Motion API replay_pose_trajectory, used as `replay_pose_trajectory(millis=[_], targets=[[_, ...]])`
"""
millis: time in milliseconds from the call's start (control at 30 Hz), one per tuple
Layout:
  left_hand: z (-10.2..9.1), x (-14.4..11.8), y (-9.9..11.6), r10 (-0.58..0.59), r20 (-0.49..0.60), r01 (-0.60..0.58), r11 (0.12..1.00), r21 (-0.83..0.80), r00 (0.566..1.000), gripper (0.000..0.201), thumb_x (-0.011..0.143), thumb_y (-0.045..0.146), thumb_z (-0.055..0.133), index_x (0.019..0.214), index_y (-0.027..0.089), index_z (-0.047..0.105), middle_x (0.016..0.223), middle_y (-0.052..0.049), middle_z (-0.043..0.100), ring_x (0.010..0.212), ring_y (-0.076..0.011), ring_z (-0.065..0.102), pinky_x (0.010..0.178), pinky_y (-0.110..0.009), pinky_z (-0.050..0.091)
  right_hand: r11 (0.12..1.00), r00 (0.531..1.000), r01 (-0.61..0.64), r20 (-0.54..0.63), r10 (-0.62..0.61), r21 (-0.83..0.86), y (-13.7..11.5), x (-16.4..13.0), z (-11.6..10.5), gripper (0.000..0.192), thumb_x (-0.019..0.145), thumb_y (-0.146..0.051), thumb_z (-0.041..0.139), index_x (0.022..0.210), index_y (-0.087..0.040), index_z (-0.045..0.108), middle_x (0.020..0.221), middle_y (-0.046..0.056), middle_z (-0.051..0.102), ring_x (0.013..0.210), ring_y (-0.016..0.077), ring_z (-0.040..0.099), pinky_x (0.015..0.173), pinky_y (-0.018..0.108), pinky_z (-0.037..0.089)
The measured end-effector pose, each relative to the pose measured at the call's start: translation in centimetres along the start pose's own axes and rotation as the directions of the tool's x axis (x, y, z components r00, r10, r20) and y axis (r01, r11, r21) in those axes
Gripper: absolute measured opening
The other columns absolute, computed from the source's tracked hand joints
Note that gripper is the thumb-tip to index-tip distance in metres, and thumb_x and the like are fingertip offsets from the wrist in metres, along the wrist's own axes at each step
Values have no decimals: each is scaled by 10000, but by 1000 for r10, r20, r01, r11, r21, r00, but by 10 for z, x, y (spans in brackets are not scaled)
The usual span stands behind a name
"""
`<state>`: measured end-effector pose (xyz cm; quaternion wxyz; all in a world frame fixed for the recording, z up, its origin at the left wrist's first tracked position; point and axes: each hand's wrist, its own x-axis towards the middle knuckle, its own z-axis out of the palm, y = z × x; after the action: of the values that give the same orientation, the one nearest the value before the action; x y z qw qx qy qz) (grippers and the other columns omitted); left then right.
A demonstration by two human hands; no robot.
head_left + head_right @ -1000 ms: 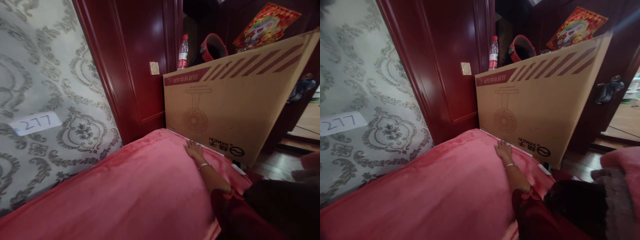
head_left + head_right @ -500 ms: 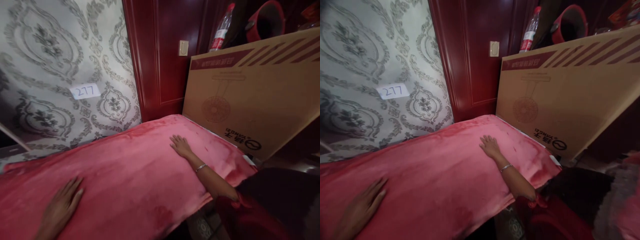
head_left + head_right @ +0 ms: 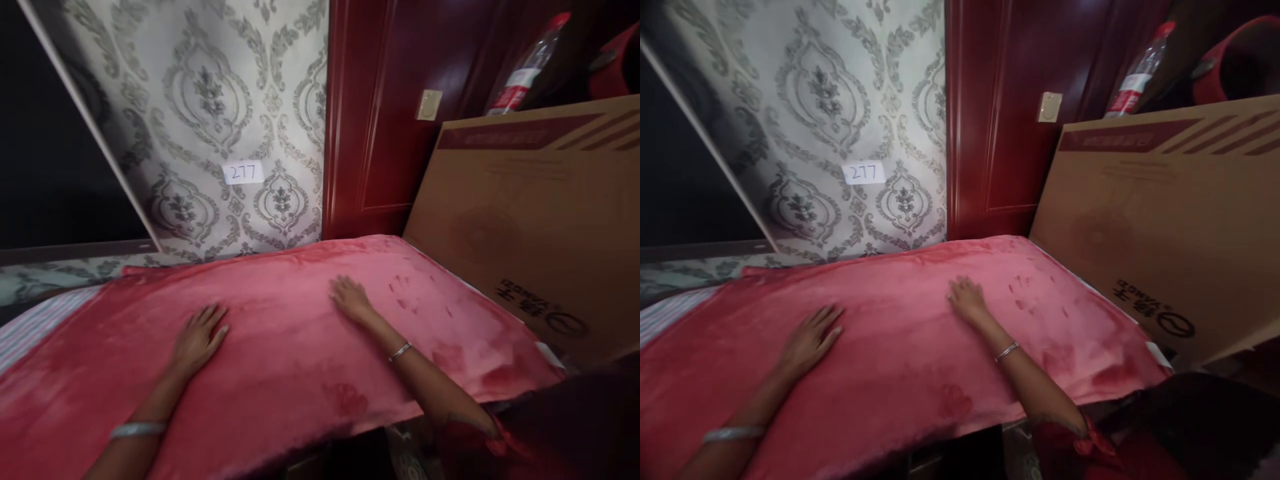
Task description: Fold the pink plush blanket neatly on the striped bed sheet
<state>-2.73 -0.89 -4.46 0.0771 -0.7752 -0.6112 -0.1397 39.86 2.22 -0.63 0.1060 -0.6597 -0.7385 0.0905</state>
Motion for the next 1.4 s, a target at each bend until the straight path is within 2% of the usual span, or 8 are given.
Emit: replay_pose_trajectory(millis=[133,233,567,833,1000,1233,1333,1400], targets=[[-2,-1,6,-9,33,9,1000,8,999,563,949,443,369,1401,182,579,1472,-119,551,1416,-295,437,1189,-506,302,944,945,324,33,-326,60,-72,-7,24,557,1027,-472,384,1558,-308,351,1659,32,242,1517,270,224,1204,459,204],[-7,-5,12,-25,63,25,1000,-1,998,558,969,430,388,1430,157,545,1509,-145,499,1431,-319,411,1190,-531,289,912,912,403,47,-407,69,-93,-10,40,552,1016,-472,401,1539,-296,396,1642,38,282,1511,278,245,1207,478,195],[-14,-22,27,-130,76,132,991,-21,989,511,983,433,445,1451,240,514,1552,-106,455,1447,-282,390,1199,-509,288,983,997,21,-65,-33,-183,-43,7,73,553,1034,-400,268,1525,-209,432,1619,83,342,1487,313,300,1166,549,261],[-16,-26,23,-372,-14,372,926,69,928,589,995,462,389,1468,121,470,1551,-220,414,1466,-365,325,1183,-607,229,984,994,-24,-109,5,-178,-33,10,79,561,1024,-414,250,1512,-226,455,1610,77,367,1477,294,322,1160,538,289],[-15,-27,20,-308,63,305,951,49,949,608,993,494,388,1488,147,451,1561,-223,398,1464,-395,321,1150,-665,238,978,993,-31,-118,6,-205,-35,10,78,555,1027,-414,245,1506,-237,461,1609,59,371,1470,286,331,1155,526,292],[-20,-29,26,-53,168,63,996,-57,984,570,993,490,411,1496,224,445,1588,-121,392,1475,-268,342,1212,-545,232,979,992,-32,-125,7,-200,-38,7,76,551,1035,-407,236,1508,-231,456,1607,67,375,1469,288,330,1156,517,287],[-25,-27,21,-20,97,31,994,-106,995,473,1009,384,382,1449,272,512,1545,-64,472,1452,-210,385,1224,-468,247,980,992,-35,-126,10,-194,-38,6,74,545,1032,-393,245,1504,-227,460,1606,75,376,1466,288,337,1156,524,285],[-29,-27,12,-158,-23,156,985,-79,987,476,1011,295,324,1430,228,539,1520,-92,500,1444,-228,399,1225,-476,245,980,992,-67,-118,46,-185,-44,5,71,546,1029,-385,251,1505,-212,455,1603,98,375,1465,300,339,1145,553,292]])
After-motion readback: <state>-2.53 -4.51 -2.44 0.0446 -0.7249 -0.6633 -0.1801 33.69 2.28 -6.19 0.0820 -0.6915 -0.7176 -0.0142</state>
